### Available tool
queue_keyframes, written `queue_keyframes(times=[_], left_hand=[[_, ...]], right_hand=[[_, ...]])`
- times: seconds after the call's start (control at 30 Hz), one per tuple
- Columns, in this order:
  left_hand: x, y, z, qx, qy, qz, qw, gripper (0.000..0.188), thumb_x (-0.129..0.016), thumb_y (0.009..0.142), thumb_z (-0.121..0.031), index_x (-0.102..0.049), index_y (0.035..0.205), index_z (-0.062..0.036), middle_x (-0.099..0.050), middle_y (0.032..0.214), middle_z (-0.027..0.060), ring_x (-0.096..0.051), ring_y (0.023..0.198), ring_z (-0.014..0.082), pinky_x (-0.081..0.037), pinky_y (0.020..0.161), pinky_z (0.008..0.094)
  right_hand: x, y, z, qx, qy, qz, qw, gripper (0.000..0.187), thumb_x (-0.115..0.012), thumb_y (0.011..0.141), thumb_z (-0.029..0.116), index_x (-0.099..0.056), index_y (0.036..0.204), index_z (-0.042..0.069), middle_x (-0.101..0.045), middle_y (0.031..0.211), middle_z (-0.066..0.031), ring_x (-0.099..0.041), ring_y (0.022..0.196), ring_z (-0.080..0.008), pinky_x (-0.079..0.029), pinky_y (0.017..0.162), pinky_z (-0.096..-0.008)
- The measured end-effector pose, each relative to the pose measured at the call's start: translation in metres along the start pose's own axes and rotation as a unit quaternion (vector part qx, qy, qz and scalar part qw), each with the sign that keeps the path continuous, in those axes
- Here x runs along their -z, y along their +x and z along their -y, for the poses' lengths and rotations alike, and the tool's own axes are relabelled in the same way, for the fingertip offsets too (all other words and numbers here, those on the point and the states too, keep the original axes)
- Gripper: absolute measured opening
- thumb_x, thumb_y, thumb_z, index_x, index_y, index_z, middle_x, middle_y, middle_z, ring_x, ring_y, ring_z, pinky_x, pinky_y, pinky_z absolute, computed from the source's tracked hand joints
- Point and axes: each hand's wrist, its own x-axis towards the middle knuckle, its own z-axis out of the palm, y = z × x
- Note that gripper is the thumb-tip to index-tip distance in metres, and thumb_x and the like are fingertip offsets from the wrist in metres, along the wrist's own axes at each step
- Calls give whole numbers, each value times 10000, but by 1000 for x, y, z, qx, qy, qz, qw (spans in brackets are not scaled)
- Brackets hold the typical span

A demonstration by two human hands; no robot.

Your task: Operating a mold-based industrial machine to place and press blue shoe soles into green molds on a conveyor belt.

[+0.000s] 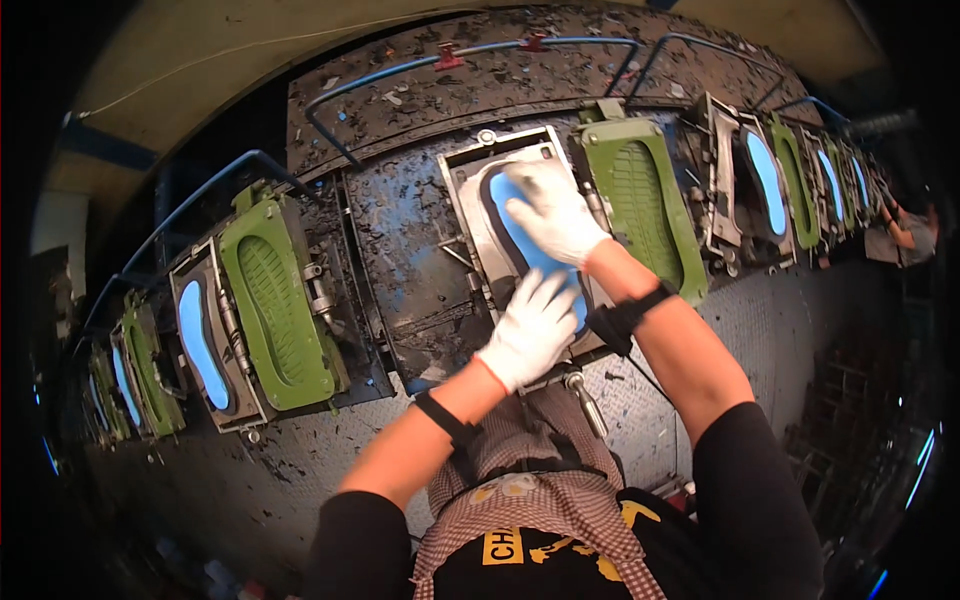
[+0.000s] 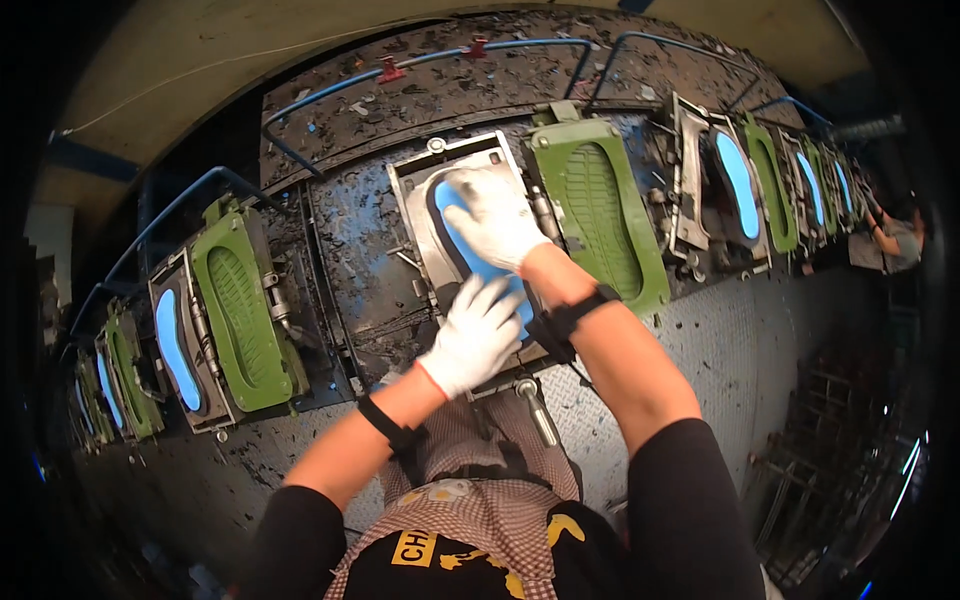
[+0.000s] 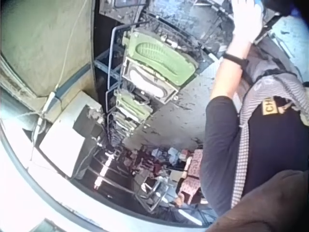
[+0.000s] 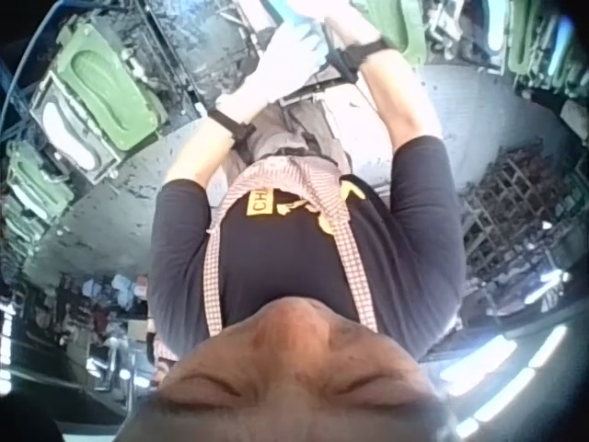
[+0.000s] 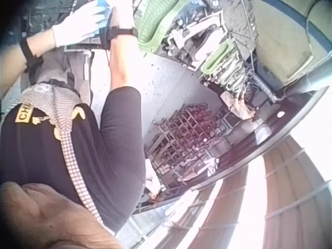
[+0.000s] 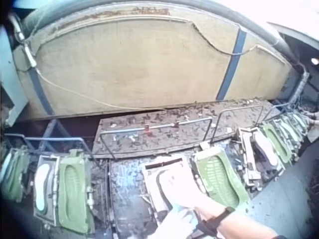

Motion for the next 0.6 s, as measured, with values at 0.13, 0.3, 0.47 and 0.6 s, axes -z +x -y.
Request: queue_keyframes(times=[0.13,0.3,0.47,0.6], left_hand=[[6,30,31,-77,-137,142,977,385,-639,866,-291,-662,1157,-40,-550,1434,178,-389,1443,352,-228,1203,594],[5,35,35,-95,-121,208,966,603,-587,880,-232,-500,1452,-63,-461,1539,167,-342,1492,330,-201,1213,586],[8,40,23,-106,-39,238,965,637,-604,872,-247,-478,1466,-52,-460,1539,164,-347,1490,330,-202,1208,600],[17,45,28,-98,-79,247,961,591,-592,884,-252,-502,1432,-49,-480,1505,179,-390,1457,344,-245,1202,576]], right_hand=[[83,-75,97,-391,11,-34,920,400,-587,1006,277,-633,1283,-8,-631,1270,-222,-613,1211,-347,-462,1058,-412],[72,-174,106,-660,340,271,613,247,-641,958,276,-666,1008,36,-710,971,-162,-694,848,-269,-554,765,-419],[61,-194,66,-228,-107,595,763,169,-606,865,162,-678,942,29,-732,938,-212,-739,863,-349,-582,720,-456],[73,-195,61,-97,-194,366,905,54,-562,840,106,-562,880,70,-608,731,-102,-668,653,-283,-536,546,-422]])
